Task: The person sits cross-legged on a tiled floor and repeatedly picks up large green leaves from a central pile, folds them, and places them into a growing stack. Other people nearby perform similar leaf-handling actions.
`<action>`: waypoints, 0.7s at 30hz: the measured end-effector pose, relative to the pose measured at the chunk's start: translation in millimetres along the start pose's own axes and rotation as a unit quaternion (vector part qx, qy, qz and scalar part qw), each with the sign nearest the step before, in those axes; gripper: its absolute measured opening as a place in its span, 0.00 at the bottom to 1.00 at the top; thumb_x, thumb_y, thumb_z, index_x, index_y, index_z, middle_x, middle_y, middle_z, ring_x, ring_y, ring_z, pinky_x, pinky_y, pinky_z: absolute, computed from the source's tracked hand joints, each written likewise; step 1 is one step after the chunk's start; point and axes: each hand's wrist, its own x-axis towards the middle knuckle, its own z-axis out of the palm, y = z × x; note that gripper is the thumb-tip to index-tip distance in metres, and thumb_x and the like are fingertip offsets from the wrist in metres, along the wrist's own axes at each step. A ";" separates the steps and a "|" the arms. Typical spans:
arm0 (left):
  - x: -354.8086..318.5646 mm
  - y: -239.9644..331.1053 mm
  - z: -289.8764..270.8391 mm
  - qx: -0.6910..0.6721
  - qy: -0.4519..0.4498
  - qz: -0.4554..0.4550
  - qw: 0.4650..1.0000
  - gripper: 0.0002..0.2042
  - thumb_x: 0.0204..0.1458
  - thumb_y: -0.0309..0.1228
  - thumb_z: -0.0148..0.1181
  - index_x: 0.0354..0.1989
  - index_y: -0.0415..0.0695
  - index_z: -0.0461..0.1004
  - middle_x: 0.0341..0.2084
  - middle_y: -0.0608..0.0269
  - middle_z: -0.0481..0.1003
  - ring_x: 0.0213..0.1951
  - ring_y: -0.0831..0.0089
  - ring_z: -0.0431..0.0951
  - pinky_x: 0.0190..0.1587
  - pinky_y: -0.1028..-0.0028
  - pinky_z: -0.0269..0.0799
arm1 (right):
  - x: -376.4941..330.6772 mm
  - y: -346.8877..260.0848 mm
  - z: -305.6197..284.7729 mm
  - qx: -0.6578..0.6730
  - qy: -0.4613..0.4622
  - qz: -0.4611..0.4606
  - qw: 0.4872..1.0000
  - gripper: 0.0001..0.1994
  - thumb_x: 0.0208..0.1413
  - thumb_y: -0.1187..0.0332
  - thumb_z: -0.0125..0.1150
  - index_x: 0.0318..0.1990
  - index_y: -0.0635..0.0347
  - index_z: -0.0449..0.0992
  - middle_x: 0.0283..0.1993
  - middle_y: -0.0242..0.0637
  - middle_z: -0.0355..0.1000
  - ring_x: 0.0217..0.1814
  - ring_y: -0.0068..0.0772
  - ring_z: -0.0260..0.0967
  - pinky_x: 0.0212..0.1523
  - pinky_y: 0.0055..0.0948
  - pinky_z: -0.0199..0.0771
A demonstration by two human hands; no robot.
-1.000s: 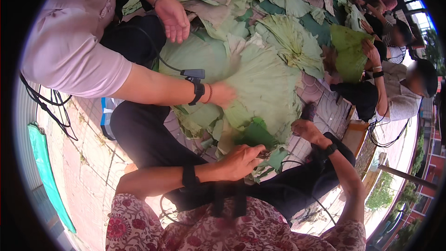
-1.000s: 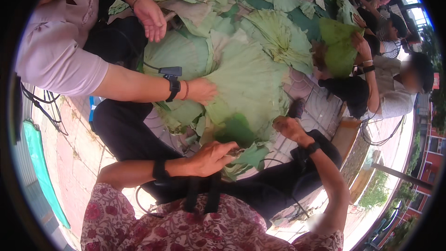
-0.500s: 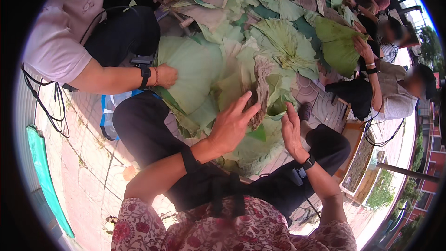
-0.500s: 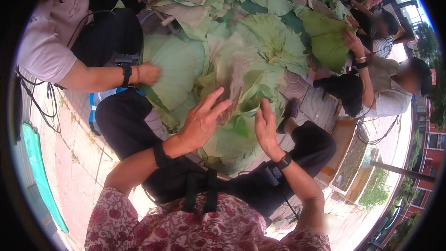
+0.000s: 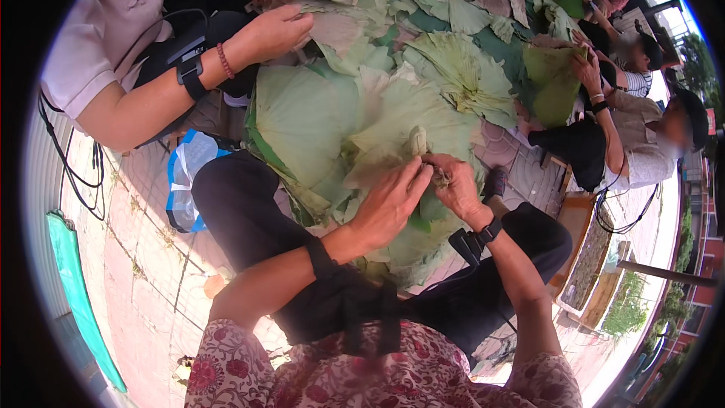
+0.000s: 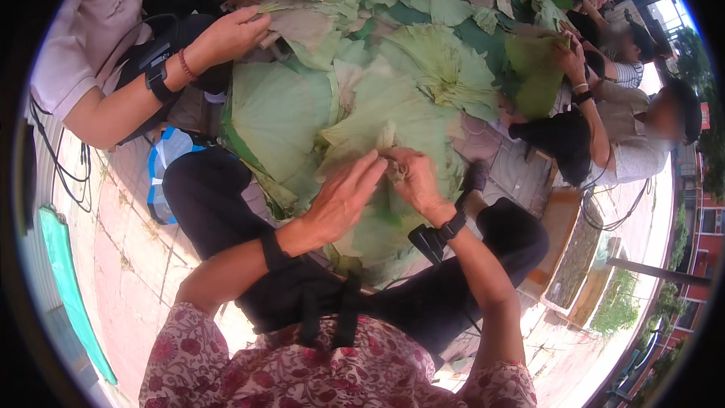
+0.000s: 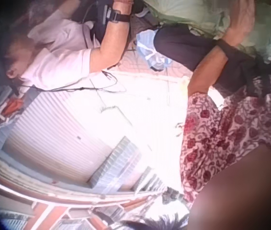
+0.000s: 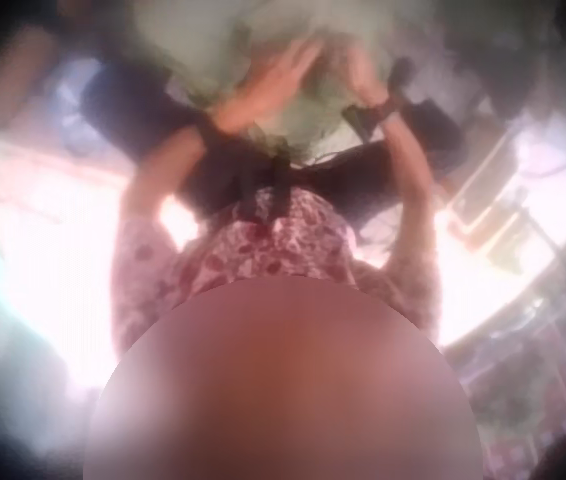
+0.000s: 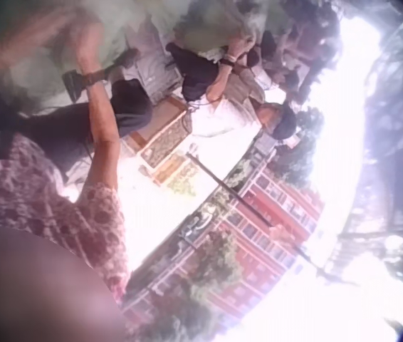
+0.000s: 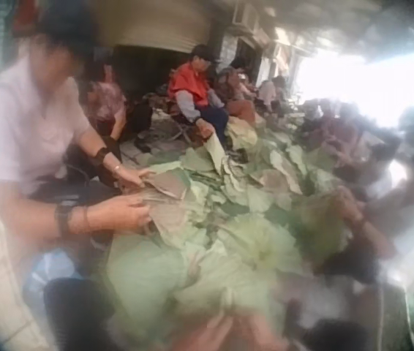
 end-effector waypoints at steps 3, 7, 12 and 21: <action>-5.1 0.6 -8.5 0.009 0.068 -0.027 0.997 0.25 0.44 0.18 0.55 0.55 0.35 0.65 0.53 0.44 0.66 0.51 0.50 0.70 0.56 0.59 0.67 | 30.5 -8.8 -24.6 0.008 0.226 0.047 0.973 0.10 0.53 0.74 0.63 0.43 0.61 0.79 0.37 0.49 0.77 0.37 0.53 0.76 0.37 0.37 0.75; -21.0 6.5 0.7 -0.063 0.007 -0.043 0.997 0.25 0.44 0.19 0.55 0.55 0.34 0.65 0.52 0.44 0.66 0.51 0.51 0.69 0.57 0.59 0.65 | 48.0 -19.3 -36.8 -0.131 0.306 -0.026 0.943 0.19 0.48 0.77 0.62 0.50 0.60 0.75 0.45 0.45 0.74 0.47 0.52 0.71 0.46 0.39 0.72; -24.5 6.0 5.5 -0.073 -0.094 -0.046 0.992 0.24 0.41 0.21 0.59 0.51 0.34 0.66 0.45 0.49 0.67 0.48 0.54 0.69 0.56 0.60 0.63 | 24.7 56.5 99.3 -0.189 0.009 0.090 0.978 0.39 0.42 0.67 0.68 0.66 0.59 0.59 0.62 0.49 0.62 0.63 0.56 0.60 0.61 0.47 0.64; -20.5 0.6 -11.5 -0.093 -0.054 -0.084 0.991 0.26 0.39 0.19 0.60 0.52 0.35 0.65 0.44 0.49 0.66 0.48 0.52 0.69 0.55 0.59 0.64 | 31.5 12.7 221.3 -0.268 -0.069 0.251 0.928 0.63 0.32 0.54 0.80 0.74 0.55 0.40 0.74 0.57 0.42 0.76 0.66 0.36 0.69 0.65 0.44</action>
